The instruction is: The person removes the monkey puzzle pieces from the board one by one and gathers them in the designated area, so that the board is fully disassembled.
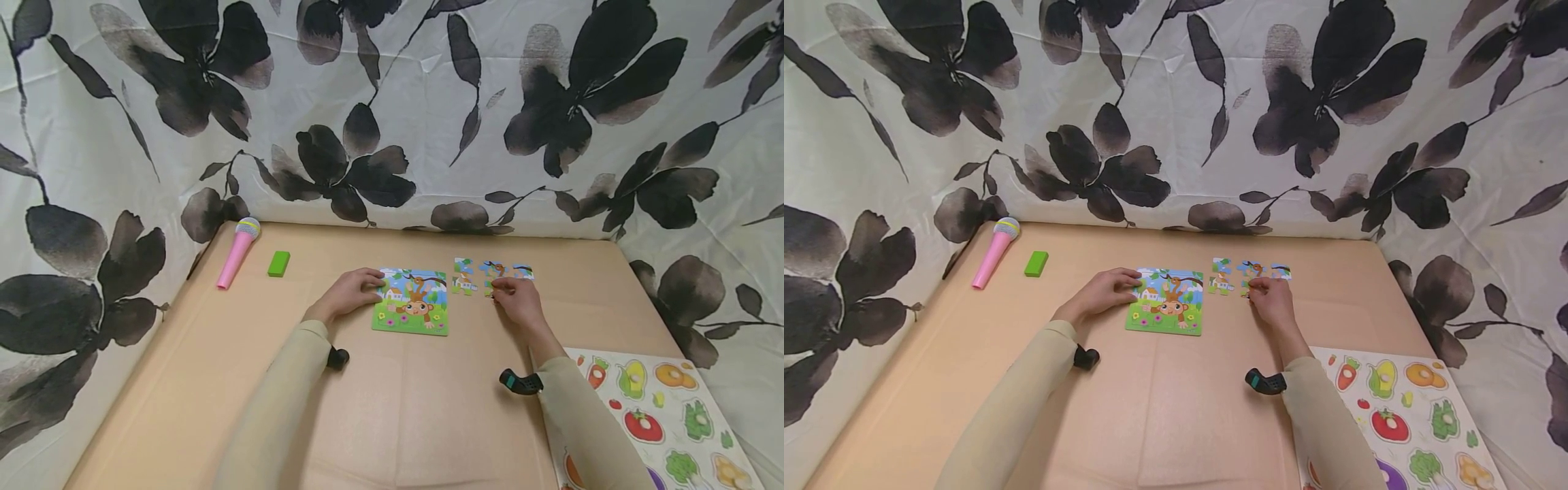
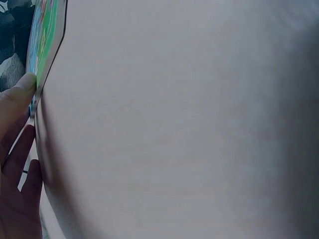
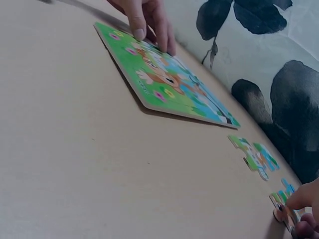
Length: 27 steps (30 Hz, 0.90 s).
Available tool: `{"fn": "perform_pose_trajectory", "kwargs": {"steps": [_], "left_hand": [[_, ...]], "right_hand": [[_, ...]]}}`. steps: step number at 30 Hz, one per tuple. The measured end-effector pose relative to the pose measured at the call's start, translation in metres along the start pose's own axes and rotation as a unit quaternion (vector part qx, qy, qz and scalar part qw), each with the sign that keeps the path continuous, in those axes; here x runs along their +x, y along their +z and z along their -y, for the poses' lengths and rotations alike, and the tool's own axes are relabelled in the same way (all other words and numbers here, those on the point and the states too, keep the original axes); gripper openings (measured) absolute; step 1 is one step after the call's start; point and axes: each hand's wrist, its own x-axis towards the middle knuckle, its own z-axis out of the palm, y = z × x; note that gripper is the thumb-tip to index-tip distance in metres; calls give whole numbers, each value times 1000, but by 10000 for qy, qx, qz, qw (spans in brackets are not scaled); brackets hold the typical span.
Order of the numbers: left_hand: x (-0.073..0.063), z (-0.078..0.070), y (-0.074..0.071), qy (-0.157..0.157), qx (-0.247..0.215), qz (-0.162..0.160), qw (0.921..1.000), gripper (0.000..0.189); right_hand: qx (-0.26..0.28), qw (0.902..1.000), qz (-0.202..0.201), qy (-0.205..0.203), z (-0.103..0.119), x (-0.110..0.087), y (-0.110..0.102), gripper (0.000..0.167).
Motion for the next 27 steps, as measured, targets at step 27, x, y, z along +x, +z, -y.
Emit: {"fn": "perform_pose_trajectory", "kwargs": {"steps": [27], "left_hand": [[1,3,1,58,116,-12,9999,38]], "right_hand": [[1066,9822,1526,-272,85,-15,58,33]]}}
